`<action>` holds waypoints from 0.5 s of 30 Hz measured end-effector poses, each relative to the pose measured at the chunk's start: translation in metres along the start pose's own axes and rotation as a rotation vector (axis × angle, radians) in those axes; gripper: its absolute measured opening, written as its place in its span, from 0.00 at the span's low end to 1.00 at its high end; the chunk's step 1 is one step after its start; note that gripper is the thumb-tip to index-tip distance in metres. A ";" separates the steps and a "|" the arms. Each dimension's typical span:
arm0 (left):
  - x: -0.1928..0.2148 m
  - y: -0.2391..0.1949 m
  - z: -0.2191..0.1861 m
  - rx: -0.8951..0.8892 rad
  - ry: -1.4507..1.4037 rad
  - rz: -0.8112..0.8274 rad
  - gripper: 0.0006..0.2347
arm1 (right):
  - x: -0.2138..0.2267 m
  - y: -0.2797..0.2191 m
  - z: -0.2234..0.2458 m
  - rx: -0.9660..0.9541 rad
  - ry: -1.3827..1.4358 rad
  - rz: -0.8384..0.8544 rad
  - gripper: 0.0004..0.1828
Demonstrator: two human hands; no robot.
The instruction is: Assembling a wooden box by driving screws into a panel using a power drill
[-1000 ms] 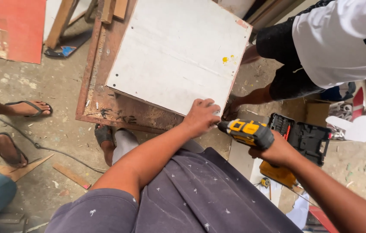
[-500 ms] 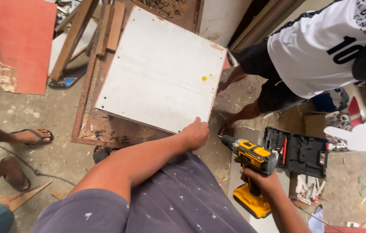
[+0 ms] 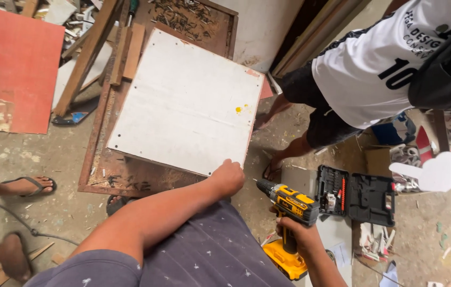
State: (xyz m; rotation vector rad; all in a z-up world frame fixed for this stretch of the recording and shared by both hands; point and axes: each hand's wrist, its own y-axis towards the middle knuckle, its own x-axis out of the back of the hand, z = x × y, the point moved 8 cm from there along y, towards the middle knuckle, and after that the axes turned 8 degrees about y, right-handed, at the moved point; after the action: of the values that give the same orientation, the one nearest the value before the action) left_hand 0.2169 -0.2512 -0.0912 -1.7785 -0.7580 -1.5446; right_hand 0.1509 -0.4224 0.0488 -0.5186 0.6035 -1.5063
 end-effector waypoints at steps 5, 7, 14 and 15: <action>-0.002 -0.009 0.020 0.320 -0.275 0.220 0.10 | -0.002 0.001 0.005 0.023 0.007 0.009 0.22; 0.006 -0.018 0.025 0.398 -0.351 0.353 0.12 | 0.000 0.003 0.003 0.016 0.022 0.010 0.23; 0.010 -0.017 0.012 0.231 -0.335 0.319 0.10 | 0.007 0.005 -0.007 0.015 0.026 -0.017 0.22; 0.010 -0.024 0.016 0.278 -0.409 0.423 0.11 | 0.008 0.008 -0.009 0.017 0.036 -0.010 0.21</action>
State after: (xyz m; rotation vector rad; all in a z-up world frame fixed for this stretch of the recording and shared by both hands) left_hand 0.2092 -0.2237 -0.0800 -1.9076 -0.6861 -0.7725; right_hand 0.1509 -0.4296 0.0360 -0.4830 0.6160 -1.5315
